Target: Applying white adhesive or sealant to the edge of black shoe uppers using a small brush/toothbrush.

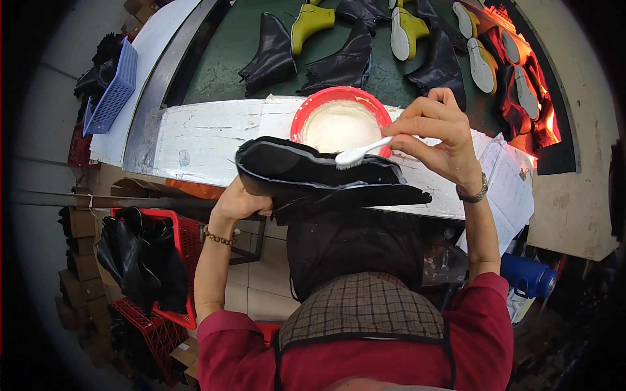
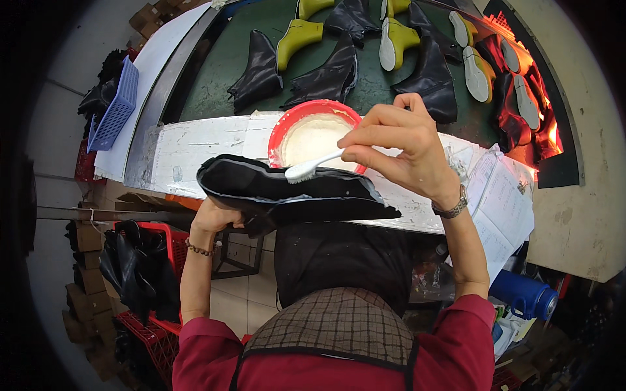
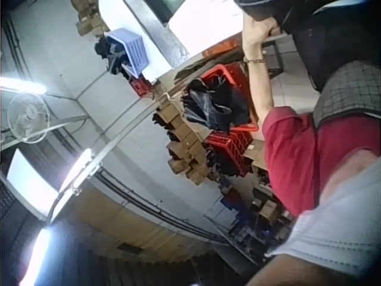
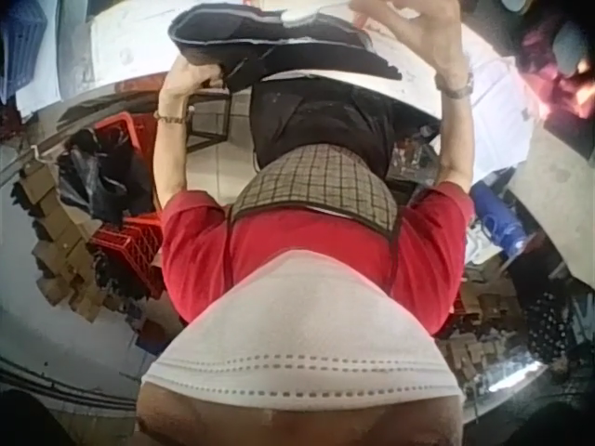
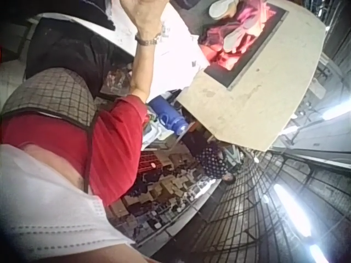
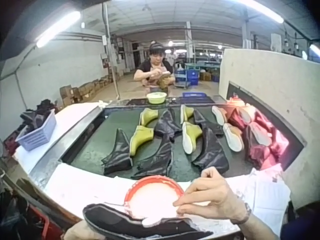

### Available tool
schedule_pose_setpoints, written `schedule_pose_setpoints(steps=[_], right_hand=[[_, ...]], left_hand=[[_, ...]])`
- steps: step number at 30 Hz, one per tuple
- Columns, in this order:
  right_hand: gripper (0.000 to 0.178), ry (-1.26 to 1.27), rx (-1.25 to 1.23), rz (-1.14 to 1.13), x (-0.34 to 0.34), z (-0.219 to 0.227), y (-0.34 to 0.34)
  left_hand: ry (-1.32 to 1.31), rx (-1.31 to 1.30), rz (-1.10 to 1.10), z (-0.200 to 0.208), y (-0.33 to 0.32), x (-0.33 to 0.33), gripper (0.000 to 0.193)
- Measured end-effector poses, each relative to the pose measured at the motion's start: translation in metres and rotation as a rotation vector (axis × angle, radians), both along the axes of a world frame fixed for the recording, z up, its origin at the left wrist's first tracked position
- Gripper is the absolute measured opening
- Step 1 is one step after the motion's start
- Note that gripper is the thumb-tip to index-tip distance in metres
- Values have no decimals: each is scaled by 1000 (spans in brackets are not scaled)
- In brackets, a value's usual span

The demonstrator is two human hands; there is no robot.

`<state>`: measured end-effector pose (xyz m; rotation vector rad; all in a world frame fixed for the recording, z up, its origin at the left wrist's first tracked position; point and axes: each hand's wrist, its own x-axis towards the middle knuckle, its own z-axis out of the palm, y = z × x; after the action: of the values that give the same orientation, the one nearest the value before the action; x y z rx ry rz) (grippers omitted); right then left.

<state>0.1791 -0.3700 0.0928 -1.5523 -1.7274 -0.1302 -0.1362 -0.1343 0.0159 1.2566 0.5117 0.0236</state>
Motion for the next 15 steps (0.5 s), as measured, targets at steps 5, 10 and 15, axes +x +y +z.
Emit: schedule_pose_setpoints(steps=[5, 10, 15], right_hand=[[13, -42, -22, 15, 1, 12, 9], [17, -102, -17, 64, -1, 18, 21], [15, -144, 44, 121, -13, 19, 49]], left_hand=[[10, 120, -53, 14, -11, 8, 65], [68, 141, -152, 24, -18, 15, 56], [95, 83, -255, 23, -32, 26, 45]])
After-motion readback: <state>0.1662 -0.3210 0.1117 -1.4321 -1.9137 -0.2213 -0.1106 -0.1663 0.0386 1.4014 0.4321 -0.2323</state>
